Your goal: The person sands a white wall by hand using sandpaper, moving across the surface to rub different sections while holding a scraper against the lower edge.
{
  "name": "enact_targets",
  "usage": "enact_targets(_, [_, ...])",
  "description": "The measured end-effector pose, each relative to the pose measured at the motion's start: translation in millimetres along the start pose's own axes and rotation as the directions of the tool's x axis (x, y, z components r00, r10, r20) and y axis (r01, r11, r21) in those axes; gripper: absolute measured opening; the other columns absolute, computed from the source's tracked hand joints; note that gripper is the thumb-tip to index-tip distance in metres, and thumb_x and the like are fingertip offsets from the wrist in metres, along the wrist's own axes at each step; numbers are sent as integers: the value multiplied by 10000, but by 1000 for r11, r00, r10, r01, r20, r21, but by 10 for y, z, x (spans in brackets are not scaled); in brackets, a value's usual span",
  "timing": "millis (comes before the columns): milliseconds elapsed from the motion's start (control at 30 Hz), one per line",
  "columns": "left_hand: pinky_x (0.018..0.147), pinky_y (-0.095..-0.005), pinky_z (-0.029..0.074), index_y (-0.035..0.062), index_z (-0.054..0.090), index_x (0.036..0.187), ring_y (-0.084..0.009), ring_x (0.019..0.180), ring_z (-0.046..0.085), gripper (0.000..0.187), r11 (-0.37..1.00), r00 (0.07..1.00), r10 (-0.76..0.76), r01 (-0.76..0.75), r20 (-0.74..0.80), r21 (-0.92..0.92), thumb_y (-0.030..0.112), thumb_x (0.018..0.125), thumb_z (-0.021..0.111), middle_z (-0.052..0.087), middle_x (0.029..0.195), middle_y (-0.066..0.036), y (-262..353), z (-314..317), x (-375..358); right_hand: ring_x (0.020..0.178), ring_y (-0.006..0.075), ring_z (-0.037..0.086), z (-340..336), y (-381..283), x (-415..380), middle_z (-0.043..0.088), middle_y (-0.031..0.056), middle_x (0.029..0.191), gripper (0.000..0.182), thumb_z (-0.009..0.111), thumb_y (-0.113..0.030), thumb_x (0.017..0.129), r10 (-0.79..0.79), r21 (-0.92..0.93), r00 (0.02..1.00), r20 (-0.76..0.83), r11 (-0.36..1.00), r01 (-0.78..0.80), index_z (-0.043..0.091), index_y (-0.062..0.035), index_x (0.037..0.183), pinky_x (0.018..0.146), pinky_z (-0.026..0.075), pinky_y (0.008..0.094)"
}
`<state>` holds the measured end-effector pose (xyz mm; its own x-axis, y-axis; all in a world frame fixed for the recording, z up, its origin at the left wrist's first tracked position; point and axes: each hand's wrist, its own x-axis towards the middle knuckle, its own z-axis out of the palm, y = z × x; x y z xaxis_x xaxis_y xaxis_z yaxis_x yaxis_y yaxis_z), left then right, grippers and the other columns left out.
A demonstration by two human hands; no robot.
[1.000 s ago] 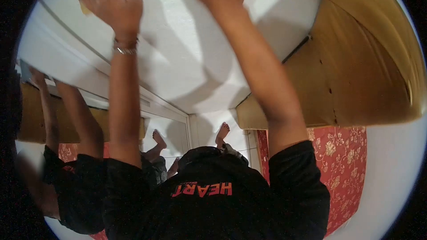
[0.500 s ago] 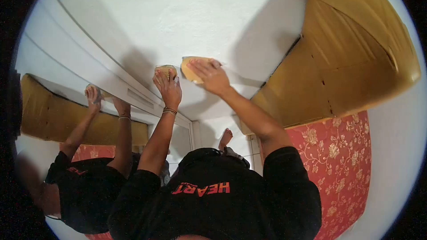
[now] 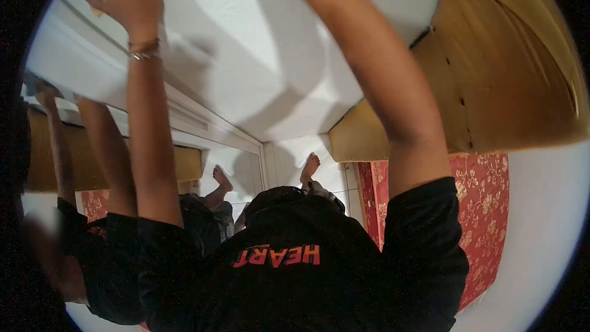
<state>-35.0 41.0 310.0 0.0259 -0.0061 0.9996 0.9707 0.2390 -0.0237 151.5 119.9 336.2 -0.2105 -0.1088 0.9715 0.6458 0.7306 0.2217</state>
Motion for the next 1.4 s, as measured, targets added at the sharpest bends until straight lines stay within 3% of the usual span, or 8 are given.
enact_targets(67, [989, -548, 142, -91, 519, 1074, -417, 1255, 227, 449, 984, 996, 3, -19, -89, -180, 293, 856, 437, 423, 1221, -269, 57, 61, -416, 1127, 217, 460, 215, -250, -779, 475, 61, 1259, 551, 600, -235, 687, 242, -222, 735, 633, 967, -127, 487, -255, 1227, 954, 268, 470])
enact_targets(267, [1049, -494, 6, -111, 62, 1329, -416, 1302, 68, 726, 882, 830, -448, 472, 331, 9, 415, 895, 308, 54, 1403, -276, -19, -182, -2393, 1171, 126, 424, 147, -804, -2605, 465, -64, 1274, 577, 540, -212, 716, -396, 138, 832, 388, 918, 373, 431, -306, 1275, 999, 233, 428])
enact_targets(467, [1041, -522, 62, -85, 78, 1339, -443, 1293, 64, 700, 874, 768, -446, 483, 460, 41, 350, 886, 386, 75, 1399, -280, 50, -534, -2390, 1191, 64, 396, -110, -873, -2473, 462, -95, 1266, 540, 506, -131, 748, -278, 424, 754, 595, 905, -2, 444, -294, 1258, 1010, 270, 358])
enact_targets(733, [1033, -496, 141, -95, 355, 1248, -475, 1257, 155, 509, 961, 944, -187, 233, 273, -146, 267, 891, 391, 153, 1366, -316, 69, -539, -950, 1165, 170, 440, -381, 353, -865, 486, 42, 1240, 453, 595, -198, 725, -193, 163, 944, 267, 975, 153, 536, -175, 1174, 956, 340, 436])
enact_targets(1000, [1038, -507, 86, -177, 386, 1158, -444, 1269, 154, 568, 998, 999, -2, -1, -46, -61, 330, 905, 347, 221, 1345, -307, -236, -155, 201, 1278, 328, 245, -537, 905, 41, 335, 209, 1335, 422, 423, -192, 889, 267, 27, 955, -127, 964, -265, 413, 57, 1230, 1051, 185, 394])
enact_targets(1067, [1044, -497, 50, -181, 338, 1193, -425, 1278, 130, 573, 988, 999, -39, 37, -12, -151, 307, 897, 386, 206, 1344, -312, -139, -136, -120, 1279, 326, 250, -349, 771, -436, 327, 205, 1342, 427, 433, -172, 889, 126, -222, 991, -53, 966, -135, 391, 80, 1232, 1050, 194, 383])
enact_targets(1200, [1029, -480, 132, -163, 286, 1228, -430, 1239, 193, 505, 974, 978, -203, 208, 55, -96, 210, 904, 391, 230, 1323, -304, 231, -226, -1414, 1187, 298, 323, -225, 66, -2483, 330, 103, 1308, 562, 499, -250, 732, -10, -146, 776, 630, 980, 132, 398, -392, 1267, 918, 236, 610])
enact_targets(1400, [1045, -509, 62, -83, 104, 1326, -447, 1293, 31, 614, 959, 844, -279, 268, 459, 89, 211, 887, 417, 16, 1412, -259, 209, -526, -3065, 1072, 146, 488, -529, -506, -3651, 513, -30, 1189, 517, 580, -193, 694, -41, 186, 652, 757, 970, -155, 503, -301, 1195, 855, 388, 449])
